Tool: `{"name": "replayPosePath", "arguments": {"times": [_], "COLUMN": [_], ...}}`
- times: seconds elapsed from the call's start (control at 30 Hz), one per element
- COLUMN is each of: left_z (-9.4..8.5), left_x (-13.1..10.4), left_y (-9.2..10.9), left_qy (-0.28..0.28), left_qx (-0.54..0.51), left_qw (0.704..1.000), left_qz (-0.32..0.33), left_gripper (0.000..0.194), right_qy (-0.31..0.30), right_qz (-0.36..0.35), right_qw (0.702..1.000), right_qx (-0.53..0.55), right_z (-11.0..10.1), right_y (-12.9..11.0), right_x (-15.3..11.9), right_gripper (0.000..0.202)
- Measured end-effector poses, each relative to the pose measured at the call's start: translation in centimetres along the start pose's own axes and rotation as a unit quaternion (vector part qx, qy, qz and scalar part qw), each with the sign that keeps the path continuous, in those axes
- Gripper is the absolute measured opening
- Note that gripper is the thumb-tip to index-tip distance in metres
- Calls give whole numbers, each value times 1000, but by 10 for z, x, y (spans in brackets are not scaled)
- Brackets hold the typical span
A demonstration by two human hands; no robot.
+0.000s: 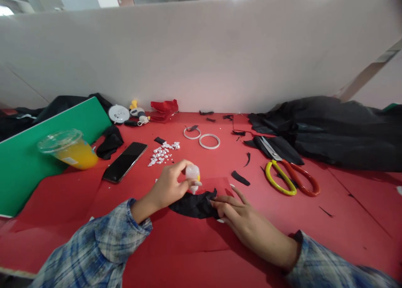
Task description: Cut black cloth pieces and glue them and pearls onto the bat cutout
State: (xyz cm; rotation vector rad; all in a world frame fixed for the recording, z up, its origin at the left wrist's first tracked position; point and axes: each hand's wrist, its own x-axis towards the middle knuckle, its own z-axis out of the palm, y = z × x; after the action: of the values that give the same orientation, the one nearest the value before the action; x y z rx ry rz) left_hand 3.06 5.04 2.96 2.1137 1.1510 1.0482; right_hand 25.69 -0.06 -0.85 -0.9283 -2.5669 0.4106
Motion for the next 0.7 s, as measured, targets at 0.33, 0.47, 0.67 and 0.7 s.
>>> {"name": "replayPosePath", "arguments": {"times": [0.33,0.47,0.67,0.7], "left_z": [-8,-10,-6,-6], "left_x": [0,-2,-2,-2], "left_y": [-3,-4,-1,-2], "left_qy": [1,8,13,13], "left_qx": [22,31,20,20], "left_qw": [1000,999,1000,1000], "left_qz": [-2,11,10,10], "left_gripper": [10,10,11,10], "right_qy": [5,-1,12,15], "right_qz": [-3,-3,-11,-12], "right_qw": [1000,1000,1000,1000], "right_qx": [10,9,4,5], "right_z": [2,2,1,1], "right_y": [1,2,0,0], "right_x": [-1,-2,0,0], "right_gripper": [23,23,24,23]}}
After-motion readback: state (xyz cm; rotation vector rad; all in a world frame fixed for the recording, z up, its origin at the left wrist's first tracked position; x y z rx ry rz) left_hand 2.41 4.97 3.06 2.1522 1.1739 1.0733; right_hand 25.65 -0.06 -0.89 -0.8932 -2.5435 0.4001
